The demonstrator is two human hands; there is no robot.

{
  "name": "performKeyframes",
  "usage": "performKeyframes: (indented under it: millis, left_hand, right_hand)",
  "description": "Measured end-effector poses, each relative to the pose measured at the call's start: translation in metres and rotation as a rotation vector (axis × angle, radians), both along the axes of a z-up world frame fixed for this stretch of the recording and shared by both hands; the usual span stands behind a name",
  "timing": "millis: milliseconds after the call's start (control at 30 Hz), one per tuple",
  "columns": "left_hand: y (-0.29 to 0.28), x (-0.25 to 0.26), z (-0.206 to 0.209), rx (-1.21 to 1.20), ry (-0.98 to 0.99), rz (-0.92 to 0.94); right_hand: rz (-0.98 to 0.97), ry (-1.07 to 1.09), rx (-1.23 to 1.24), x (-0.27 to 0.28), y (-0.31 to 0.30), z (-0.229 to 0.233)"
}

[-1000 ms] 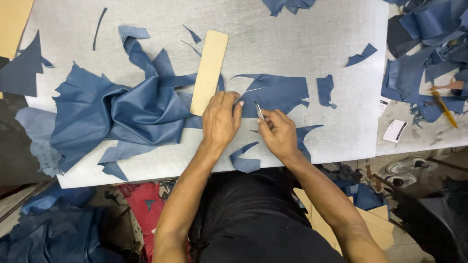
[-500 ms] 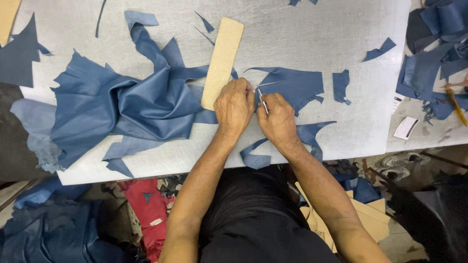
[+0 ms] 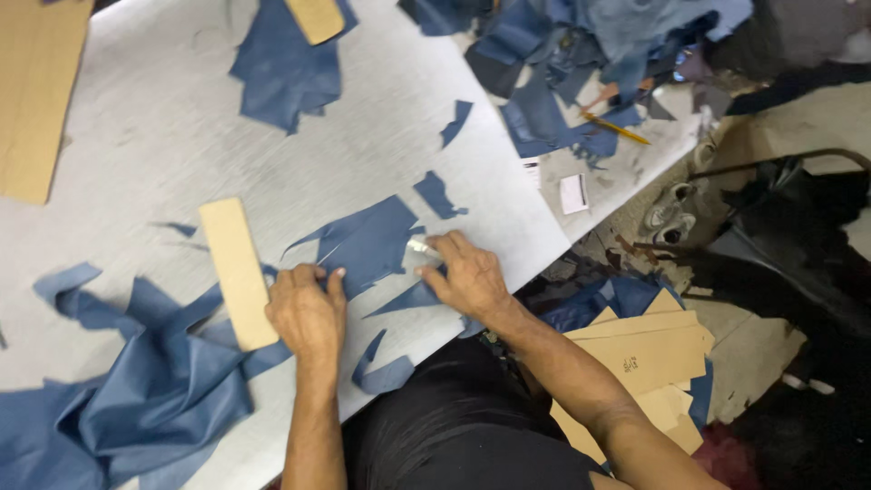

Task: The person uses a utility knife and cardboard templates to cut blue fabric into multiple pieces on a worktable. They repeatedly position templates, trace and cut along edges, then remove templates and set cut pieces aside.

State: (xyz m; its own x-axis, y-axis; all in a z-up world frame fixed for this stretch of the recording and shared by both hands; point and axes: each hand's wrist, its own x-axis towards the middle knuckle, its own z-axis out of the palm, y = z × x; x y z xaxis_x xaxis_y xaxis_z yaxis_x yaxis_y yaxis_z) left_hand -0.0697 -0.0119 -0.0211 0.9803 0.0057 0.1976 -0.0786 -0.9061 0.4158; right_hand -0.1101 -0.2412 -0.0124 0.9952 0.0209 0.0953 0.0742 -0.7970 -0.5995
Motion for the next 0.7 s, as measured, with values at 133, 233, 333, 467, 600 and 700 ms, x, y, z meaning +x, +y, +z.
performKeyframes:
  millis: [133, 233, 333, 467, 600, 700]
  left_hand:
    - [-0.006, 0.003, -0.003, 0.037, -0.039, -0.043]
    - [-0.009, 0.004, -0.002, -0.085, 0.022, 0.038]
    - [-0.015, 0.009, 0.002, 0.061, 0.161, 0.074]
    - [-0.031, 0.009, 0.017, -0.009, 0.148, 0.026]
    - [-0.061, 0.026, 0.052, -0.365, 0.150, 0.049]
    - [-0.091, 0.046, 0.077, -0.578, 0.116, -0.106]
  right_hand:
    - [0.254, 0.316, -0.120, -0.025, -0.021, 0.001]
    - [0.576, 0.589, -0.205, -0.041, -0.055, 0.003]
    - [0.430, 0.709, -0.098, -0.015, -0.103, 0.003]
    - [-0.100, -0.037, -0.015, 0.076, -0.171, -0.004]
    - [-0.212, -0.437, -0.091, 0.163, -0.221, -0.003]
    - [-0.168, -0.499, -0.161, 0.214, -0.232, 0.008]
